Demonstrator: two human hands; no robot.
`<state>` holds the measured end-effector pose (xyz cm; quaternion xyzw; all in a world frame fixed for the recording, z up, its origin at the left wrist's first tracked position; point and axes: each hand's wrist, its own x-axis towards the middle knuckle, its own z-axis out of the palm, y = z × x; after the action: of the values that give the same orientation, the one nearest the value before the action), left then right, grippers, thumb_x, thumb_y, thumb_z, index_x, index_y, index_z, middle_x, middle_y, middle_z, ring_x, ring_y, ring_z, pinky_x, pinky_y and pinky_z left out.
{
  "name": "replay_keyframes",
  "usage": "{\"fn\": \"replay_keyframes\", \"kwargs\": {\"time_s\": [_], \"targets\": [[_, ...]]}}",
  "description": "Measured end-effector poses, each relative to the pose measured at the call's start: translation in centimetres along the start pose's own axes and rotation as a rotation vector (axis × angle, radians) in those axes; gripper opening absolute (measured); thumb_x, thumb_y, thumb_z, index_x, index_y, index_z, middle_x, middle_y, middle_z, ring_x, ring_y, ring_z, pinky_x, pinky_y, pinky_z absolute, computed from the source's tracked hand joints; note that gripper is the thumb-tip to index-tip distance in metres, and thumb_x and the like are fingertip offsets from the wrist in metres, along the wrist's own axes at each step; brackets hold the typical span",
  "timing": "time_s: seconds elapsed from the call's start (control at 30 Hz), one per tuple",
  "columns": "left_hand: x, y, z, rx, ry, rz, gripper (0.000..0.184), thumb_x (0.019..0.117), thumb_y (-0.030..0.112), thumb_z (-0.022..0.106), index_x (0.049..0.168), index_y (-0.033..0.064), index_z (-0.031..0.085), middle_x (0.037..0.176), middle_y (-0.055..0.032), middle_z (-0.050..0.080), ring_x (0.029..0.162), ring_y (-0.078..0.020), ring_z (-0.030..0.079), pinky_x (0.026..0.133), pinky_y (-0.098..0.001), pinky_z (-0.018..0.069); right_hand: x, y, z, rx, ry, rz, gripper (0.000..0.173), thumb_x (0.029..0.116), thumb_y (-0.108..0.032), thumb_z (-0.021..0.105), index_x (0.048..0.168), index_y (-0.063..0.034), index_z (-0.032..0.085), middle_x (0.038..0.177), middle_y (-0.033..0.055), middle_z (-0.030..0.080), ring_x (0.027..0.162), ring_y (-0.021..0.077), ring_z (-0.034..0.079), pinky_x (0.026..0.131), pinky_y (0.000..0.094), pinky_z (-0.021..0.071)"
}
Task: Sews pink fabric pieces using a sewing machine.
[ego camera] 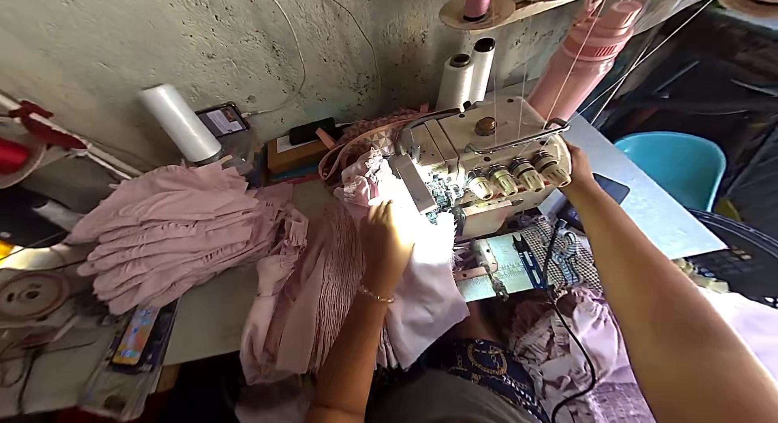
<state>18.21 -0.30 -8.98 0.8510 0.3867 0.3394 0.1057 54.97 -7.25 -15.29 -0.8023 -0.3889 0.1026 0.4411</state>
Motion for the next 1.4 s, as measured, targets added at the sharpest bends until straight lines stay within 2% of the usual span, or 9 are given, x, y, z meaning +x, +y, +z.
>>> {"fn": "replay_keyframes", "kwargs": {"time_s": [0.23, 0.37, 0.53, 0.73, 0.97, 1.07, 1.17, 1.33, 1.4], "targets": [[-0.1, 0.4, 3.6, -0.069, 0.263, -0.007, 0.02, 0.0796, 0.007, 0.076, 0.067, -0.0013, 0.062, 0.066, -0.0121, 0.062, 0.067, -0.0254, 0.066, 0.065, -0.0371, 0.0545, 4.5, 1.0, -2.0, -0.385, -0.4, -0.024, 0.026, 0.104, -0.004, 0.055, 0.118, 0.017, 0.064, 0.119, 0.0407, 0.062, 0.117, 0.0597, 0.057, 0.097, 0.0776, 0.0368], [-0.7, 0.5, 3.4, -0.066, 0.229, -0.02, 0.01, 0.0816, 0.002, 0.069, 0.073, -0.0035, 0.067, 0.065, -0.0129, 0.065, 0.062, -0.0248, 0.067, 0.061, -0.0387, 0.0543, 5.8, 1.7, -1.8, -0.42, -0.451, -0.002, 0.024, 0.1023, -0.004, 0.058, 0.116, 0.0146, 0.065, 0.116, 0.0396, 0.063, 0.113, 0.0581, 0.059, 0.095, 0.0772, 0.0388], [-0.7, 0.9, 2.9, -0.032, 0.152, -0.077, 0.01, 0.0812, 0.003, 0.069, 0.08, -0.0062, 0.067, 0.065, -0.0144, 0.065, 0.062, -0.0266, 0.068, 0.061, -0.0418, 0.0539, 0.5, -2.9, -4.2, 0.078, -0.45, 0.441, 0.043, 0.1116, -0.045, 0.029, 0.109, -0.0142, 0.059, 0.07, -0.002, 0.055, 0.05, 0.0043, 0.042, 0.045, 0.021, 0.0308], [-0.8, 0.9, 3.6, 0.008, 0.211, -0.006, 0.019, 0.0837, 0.009, 0.068, 0.066, 0.0007, 0.066, 0.057, -0.01, 0.061, 0.054, -0.0233, 0.064, 0.052, -0.039, 0.0498, -0.6, 2.2, -3.9, 0.593, -0.499, 0.315, 0.028, 0.1127, -0.028, 0.029, 0.118, -0.0233, 0.056, 0.07, -0.0107, 0.058, 0.045, -0.0055, 0.038, 0.04, 0.0108, 0.0281], [-0.8, 0.3, 3.9, -0.067, 0.145, 0.05, 0.017, 0.0859, 0.009, 0.065, 0.075, 0.0044, 0.076, 0.075, -0.01, 0.075, 0.064, -0.0225, 0.071, 0.056, -0.0416, 0.0534, -1.2, -0.2, -2.9, 0.472, -0.33, 0.431, 0.042, 0.1109, -0.047, 0.032, 0.088, -0.0198, 0.053, 0.054, -0.0104, 0.043, 0.038, -0.0024, 0.03, 0.037, 0.0135, 0.0244], [-0.9, 0.1, 4.0, -0.076, 0.149, 0.07, 0.017, 0.0854, 0.009, 0.064, 0.075, 0.004, 0.076, 0.078, -0.0104, 0.076, 0.066, -0.0229, 0.073, 0.056, -0.0417, 0.0543, -1.6, -1.8, -2.4, 0.194, -0.219, 0.436, 0.053, 0.1095, -0.055, 0.028, 0.094, -0.0127, 0.057, 0.062, -0.0059, 0.041, 0.048, 0.0026, 0.033, 0.046, 0.0209, 0.0287], [-1.0, 0.0, 4.0, -0.092, 0.146, 0.067, 0.016, 0.0856, 0.009, 0.064, 0.076, 0.0031, 0.076, 0.078, -0.0114, 0.076, 0.068, -0.0243, 0.073, 0.057, -0.0427, 0.0544, -0.7, -0.9, -2.0, 0.002, -0.233, 0.329, 0.061, 0.1131, -0.039, 0.033, 0.124, 0.0154, 0.058, 0.102, 0.0354, 0.059, 0.087, 0.0424, 0.056, 0.08, 0.0623, 0.0426], [-1.2, 0.3, 3.4, -0.123, 0.083, 0.038, 0.016, 0.0885, 0.01, 0.063, 0.082, 0.0033, 0.077, 0.078, -0.0112, 0.075, 0.068, -0.0246, 0.072, 0.058, -0.0441, 0.0539, 0.1, 0.2, -2.0, -0.113, -0.231, 0.43, 0.085, 0.1071, -0.063, 0.019, 0.101, 0.0111, 0.061, 0.083, 0.0221, 0.055, 0.071, 0.0315, 0.049, 0.071, 0.0545, 0.0411], [-1.8, 0.9, 2.5, -0.111, 0.012, 0.018, 0.019, 0.092, 0.012, 0.062, 0.089, 0.0051, 0.079, 0.074, -0.0104, 0.073, 0.064, -0.0248, 0.07, 0.057, -0.0447, 0.0524, -1.0, -0.1, -3.6, -0.182, -0.206, 0.368, 0.086, 0.1072, -0.062, 0.025, 0.11, 0.0136, 0.065, 0.099, 0.0342, 0.065, 0.091, 0.0498, 0.061, 0.083, 0.0717, 0.0412]]}}
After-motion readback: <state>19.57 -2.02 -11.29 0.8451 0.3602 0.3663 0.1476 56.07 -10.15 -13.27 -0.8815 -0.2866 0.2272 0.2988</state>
